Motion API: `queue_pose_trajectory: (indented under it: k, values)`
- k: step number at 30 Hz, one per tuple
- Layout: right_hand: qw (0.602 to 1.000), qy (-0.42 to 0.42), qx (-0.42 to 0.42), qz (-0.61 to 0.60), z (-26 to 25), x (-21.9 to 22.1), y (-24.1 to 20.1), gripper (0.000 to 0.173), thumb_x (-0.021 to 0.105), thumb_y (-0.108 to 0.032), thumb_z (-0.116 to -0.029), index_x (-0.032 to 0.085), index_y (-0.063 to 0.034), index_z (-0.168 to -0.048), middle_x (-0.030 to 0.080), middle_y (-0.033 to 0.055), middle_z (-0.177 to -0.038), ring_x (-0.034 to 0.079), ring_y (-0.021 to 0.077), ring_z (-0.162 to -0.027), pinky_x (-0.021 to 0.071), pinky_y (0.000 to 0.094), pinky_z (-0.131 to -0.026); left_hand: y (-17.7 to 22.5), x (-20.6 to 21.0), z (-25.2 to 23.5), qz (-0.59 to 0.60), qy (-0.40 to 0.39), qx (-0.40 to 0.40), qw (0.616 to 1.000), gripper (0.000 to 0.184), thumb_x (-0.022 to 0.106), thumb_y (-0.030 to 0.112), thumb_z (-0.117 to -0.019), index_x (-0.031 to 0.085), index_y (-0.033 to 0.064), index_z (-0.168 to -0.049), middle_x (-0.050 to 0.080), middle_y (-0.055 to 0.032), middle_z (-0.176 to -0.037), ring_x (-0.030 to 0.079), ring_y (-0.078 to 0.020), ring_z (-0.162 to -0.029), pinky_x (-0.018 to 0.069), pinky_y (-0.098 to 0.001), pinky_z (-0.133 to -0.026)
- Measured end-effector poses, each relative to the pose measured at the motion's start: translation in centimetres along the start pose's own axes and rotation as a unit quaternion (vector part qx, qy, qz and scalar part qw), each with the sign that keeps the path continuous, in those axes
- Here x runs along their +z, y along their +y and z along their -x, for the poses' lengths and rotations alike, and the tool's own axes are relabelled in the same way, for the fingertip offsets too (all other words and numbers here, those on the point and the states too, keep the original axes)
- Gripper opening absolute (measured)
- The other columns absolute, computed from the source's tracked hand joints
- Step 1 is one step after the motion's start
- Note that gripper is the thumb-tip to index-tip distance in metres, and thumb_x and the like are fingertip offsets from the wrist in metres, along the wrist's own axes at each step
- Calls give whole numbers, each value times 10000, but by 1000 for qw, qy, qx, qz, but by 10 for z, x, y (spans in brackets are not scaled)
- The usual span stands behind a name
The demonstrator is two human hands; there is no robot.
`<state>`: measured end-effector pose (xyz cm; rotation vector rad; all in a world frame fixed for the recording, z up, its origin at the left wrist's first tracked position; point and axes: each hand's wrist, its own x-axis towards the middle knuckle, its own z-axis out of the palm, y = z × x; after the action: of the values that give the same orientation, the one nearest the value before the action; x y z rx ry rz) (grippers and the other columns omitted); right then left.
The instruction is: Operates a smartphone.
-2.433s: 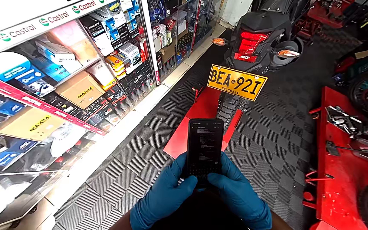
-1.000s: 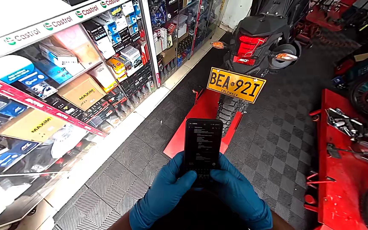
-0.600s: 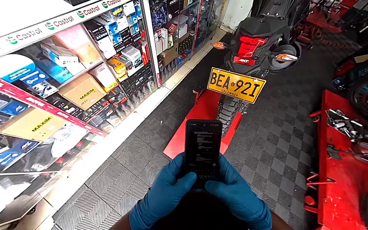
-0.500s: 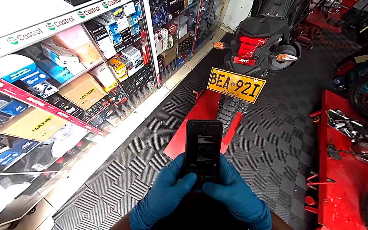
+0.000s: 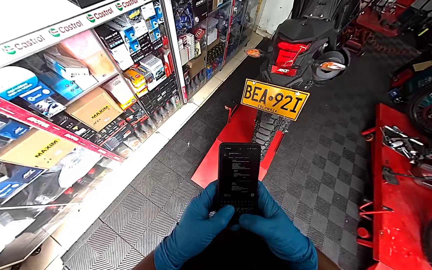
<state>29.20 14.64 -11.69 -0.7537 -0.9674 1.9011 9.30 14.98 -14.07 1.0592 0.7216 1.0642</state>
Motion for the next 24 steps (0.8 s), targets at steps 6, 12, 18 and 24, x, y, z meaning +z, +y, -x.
queue_pose_trajectory:
  k: [6,12,18,24]
  values:
    - [1000,7,1,-4,-1,1,-1,567,652,53,-890,447,-88,-1400,672,135,-1192,709,249,-981,620,409,-813,0,7,-2,13,40,-5,999,399,649,36,-965,580,34,-1358,721,-128,-1139,714,-220,-1029,598,-363,-922]
    - [999,36,4,13,-1,4,0,529,664,57,-890,469,-65,-1366,690,149,-1134,718,240,-925,625,377,-760,0,4,0,-6,27,-4,1000,380,593,33,-987,580,41,-1367,722,-111,-1144,711,-201,-1033,597,-350,-918]
    - [999,51,1,14,-2,5,1,450,623,68,-915,486,-50,-1327,697,161,-1110,725,245,-903,630,368,-714,0,0,1,-4,4,-2,1000,406,604,64,-982,560,29,-1385,720,-115,-1150,706,-200,-1046,589,-355,-930]
    - [999,30,-13,-11,1,-2,4,334,497,-66,-1011,502,-79,-1344,675,153,-1161,715,253,-958,629,387,-719,-1,-4,2,3,-28,3,1000,432,583,27,-982,533,27,-1411,706,-117,-1197,693,-210,-1091,578,-376,-964]
